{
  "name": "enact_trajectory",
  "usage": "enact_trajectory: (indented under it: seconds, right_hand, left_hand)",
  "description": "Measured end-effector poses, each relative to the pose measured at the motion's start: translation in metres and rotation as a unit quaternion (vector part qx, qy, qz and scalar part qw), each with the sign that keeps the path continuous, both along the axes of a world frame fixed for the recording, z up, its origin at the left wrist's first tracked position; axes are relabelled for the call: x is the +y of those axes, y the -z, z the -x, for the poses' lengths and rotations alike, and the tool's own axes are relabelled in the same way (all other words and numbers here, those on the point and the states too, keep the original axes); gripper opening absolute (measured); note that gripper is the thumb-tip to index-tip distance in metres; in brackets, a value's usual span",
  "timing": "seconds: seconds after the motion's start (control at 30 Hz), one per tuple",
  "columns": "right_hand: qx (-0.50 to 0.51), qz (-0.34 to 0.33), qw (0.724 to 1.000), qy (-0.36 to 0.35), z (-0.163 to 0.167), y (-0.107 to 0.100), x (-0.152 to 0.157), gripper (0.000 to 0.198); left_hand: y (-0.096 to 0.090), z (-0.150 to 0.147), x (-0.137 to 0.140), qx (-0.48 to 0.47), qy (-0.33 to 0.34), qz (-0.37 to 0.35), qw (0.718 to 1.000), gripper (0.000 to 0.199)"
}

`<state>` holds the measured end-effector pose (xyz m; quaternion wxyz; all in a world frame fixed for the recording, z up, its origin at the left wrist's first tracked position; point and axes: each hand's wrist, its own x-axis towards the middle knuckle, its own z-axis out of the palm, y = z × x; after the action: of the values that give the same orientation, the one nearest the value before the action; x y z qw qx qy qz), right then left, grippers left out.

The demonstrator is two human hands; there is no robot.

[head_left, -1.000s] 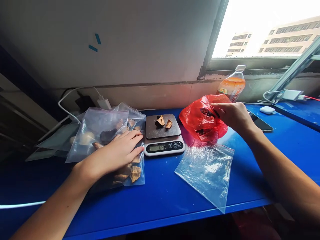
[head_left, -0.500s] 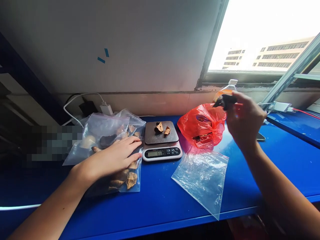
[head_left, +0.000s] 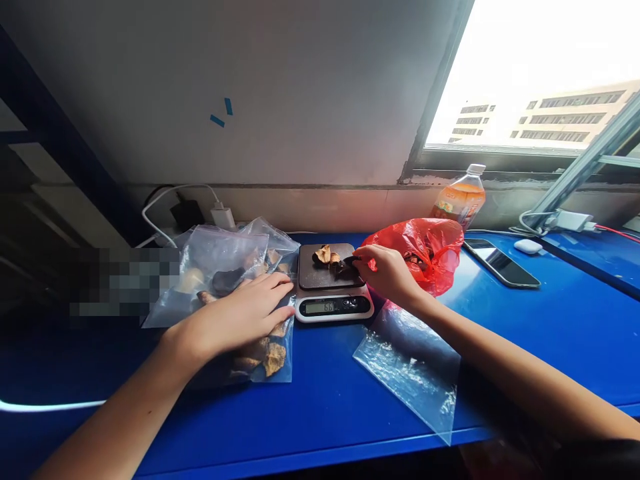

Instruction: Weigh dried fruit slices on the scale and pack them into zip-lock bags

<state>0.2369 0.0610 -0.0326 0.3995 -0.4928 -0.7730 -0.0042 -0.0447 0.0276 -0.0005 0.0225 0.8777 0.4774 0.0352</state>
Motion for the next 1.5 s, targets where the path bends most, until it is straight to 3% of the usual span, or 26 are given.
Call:
enact_trajectory:
  seconds: [0.13,0.27,0.43,0.73,1.13,1.27,1.37,1.43,1.5]
  right_hand:
    - [-0.006,-0.055,0.998,0.008,-0.013,-0.019,-0.014,0.015]
    - [0.033,-0.097,0.991,0.085,-0.048,-0.035,-0.029,0.018]
    - [0.102,-0.065,0.983,0.136,-0.075,-0.036,-0.028,0.021]
    - [0.026,-0.118,0.984,0.128,-0.070,-0.035,-0.029,0.017]
    - [0.028,-0.067,0.959,0.273,-0.090,-0.046,-0.029,0.028]
    - [-0.019,0.001,0.974,0.224,-0.096,-0.050,-0.031,0.025]
    - [-0.060,0.099,0.982,0.153,-0.102,-0.048,-0.030,0.030]
    - [-0.088,0.155,0.977,0.114,-0.105,-0.045,-0.028,0.035]
    - [-0.101,0.156,0.978,0.093,-0.105,-0.042,-0.026,0.036]
  left_hand:
    - [-0.005,-0.003,-0.002,0.040,-0.010,0.050,0.998,0.048]
    - [-0.009,-0.007,-0.002,0.055,-0.012,0.055,0.997,0.053]
    - [-0.015,-0.013,-0.004,0.045,-0.021,0.067,0.996,0.053]
    - [-0.014,-0.013,-0.004,0.099,-0.036,0.070,0.992,0.061]
    - [-0.022,-0.022,-0.009,0.097,-0.039,0.073,0.992,0.058]
    - [-0.019,-0.018,-0.008,0.081,-0.033,0.068,0.994,0.059]
    - [-0.019,-0.012,-0.007,0.027,-0.020,0.060,0.998,0.057]
    - [-0.023,-0.012,-0.005,-0.041,-0.025,0.019,0.999,0.052]
    - [-0.032,-0.015,0.000,-0.110,-0.034,-0.044,0.992,0.045]
